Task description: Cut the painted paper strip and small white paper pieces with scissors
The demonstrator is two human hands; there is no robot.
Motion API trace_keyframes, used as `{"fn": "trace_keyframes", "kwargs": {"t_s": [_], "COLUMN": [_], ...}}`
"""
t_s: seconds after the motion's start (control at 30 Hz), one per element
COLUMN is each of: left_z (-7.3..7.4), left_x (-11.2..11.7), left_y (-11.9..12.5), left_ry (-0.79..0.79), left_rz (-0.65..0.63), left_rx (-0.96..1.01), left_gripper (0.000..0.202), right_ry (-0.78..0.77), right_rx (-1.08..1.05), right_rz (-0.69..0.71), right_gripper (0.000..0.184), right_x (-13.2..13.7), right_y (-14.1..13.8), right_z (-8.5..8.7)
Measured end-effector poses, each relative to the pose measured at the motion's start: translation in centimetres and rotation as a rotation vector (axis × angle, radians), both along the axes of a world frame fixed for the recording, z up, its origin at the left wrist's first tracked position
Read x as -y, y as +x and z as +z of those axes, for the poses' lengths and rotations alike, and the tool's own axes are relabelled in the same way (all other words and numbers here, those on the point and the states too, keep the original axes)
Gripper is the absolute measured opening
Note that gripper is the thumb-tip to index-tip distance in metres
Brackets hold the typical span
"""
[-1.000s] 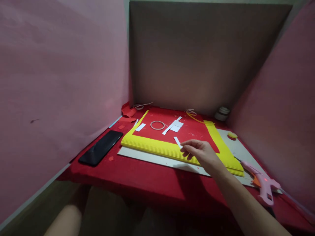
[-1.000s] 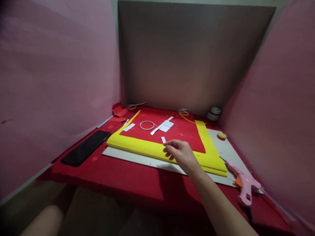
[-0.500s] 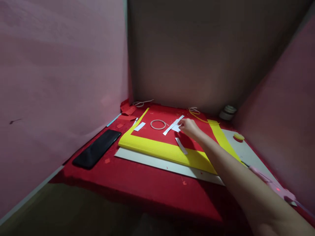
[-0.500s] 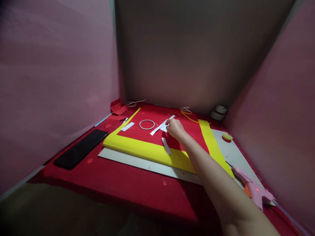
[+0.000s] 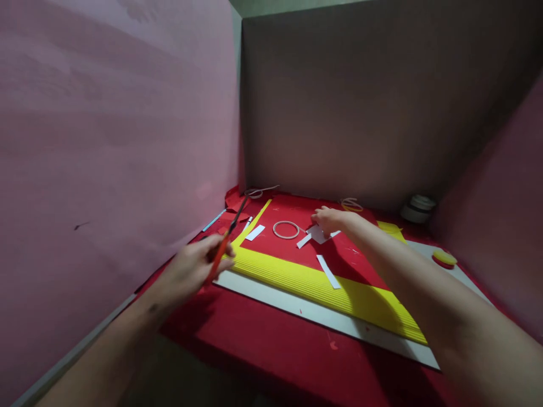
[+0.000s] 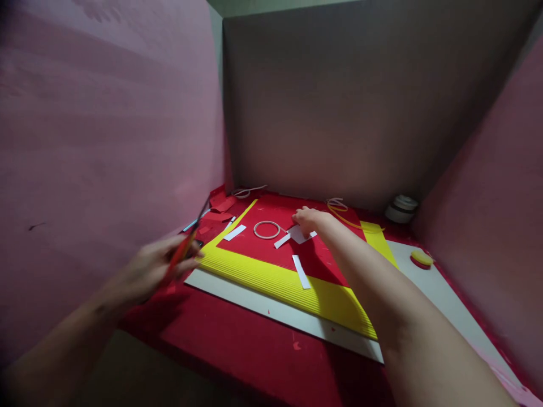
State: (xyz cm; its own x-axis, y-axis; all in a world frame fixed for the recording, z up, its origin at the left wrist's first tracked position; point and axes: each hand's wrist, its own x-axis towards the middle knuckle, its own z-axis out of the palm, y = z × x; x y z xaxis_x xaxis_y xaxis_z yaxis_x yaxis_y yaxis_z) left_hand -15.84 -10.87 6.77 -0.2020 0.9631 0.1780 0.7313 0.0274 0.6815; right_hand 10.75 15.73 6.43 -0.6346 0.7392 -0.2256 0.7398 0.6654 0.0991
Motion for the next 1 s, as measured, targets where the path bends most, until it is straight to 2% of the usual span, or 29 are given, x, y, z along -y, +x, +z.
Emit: {"fn": "trace_keyframes", "kwargs": {"t_s": [0.03, 0.1, 0.17, 0.27, 0.37, 0.47, 0.57, 0.6, 0.63, 0.73, 0.83, 0.9, 1.0], "left_z": [0.5, 0.7, 0.2, -1.3, -2.6, -3.3, -3.7, -3.8, -3.9, -3.9, -3.4, -2.4, 0.0], "left_x": [-2.7, -7.6, -11.3, -14.0, -14.8, -15.2, -15.6, -15.7, -15.7, -15.8, -15.6, -15.0, -13.4], "left_y": [0.5, 1.3, 1.7, 1.5, 0.6, -0.4, -0.9, -0.9, -0.9, -0.7, -0.8, -1.3, -3.0], "left_ry": [-0.008, -0.103, -0.144, -0.222, -0.270, -0.290, -0.291, -0.287, -0.283, -0.274, -0.255, -0.215, -0.116], "left_rz": [-0.017, 0.084, 0.112, 0.126, 0.120, 0.105, 0.111, 0.117, 0.123, 0.139, 0.177, 0.216, 0.289], "left_rx": [-0.115, -0.448, -0.521, -0.551, -0.540, -0.498, -0.453, -0.442, -0.432, -0.402, -0.364, -0.342, -0.306], "left_gripper": [0.020, 0.017, 0.022, 0.029, 0.031, 0.031, 0.030, 0.029, 0.028, 0.026, 0.022, 0.017, 0.017], "right_ry": [-0.005, -0.025, -0.055, -0.086, -0.067, -0.139, -0.592, -0.709, -0.753, -0.827, -0.891, -0.909, -0.902], "right_rx": [0.014, 0.020, -0.011, -0.123, -0.285, -0.584, -1.280, -1.449, -1.518, -1.594, -1.597, -1.602, -1.601], "right_rz": [-0.007, -0.021, -0.036, -0.067, -0.111, -0.180, -0.406, -0.493, -0.538, -0.640, -0.750, -0.782, -0.779], "right_gripper": [0.056, 0.050, 0.039, 0.028, 0.026, 0.022, 0.015, 0.012, 0.009, 0.014, 0.017, 0.014, 0.011], "right_x": [-0.3, -0.7, -0.9, -1.0, -1.1, -0.8, 0.5, 1.0, 1.6, 3.2, 4.4, 4.9, 5.3], "right_y": [0.0, 0.4, 1.2, 2.7, 3.7, 2.5, -0.9, -2.3, -3.8, -7.6, -10.0, -11.0, -12.7], "right_z": [0.1, 0.1, 0.1, 0.5, 1.9, 3.7, 4.6, 4.6, 4.3, 2.8, 1.0, 0.2, -0.4]}}
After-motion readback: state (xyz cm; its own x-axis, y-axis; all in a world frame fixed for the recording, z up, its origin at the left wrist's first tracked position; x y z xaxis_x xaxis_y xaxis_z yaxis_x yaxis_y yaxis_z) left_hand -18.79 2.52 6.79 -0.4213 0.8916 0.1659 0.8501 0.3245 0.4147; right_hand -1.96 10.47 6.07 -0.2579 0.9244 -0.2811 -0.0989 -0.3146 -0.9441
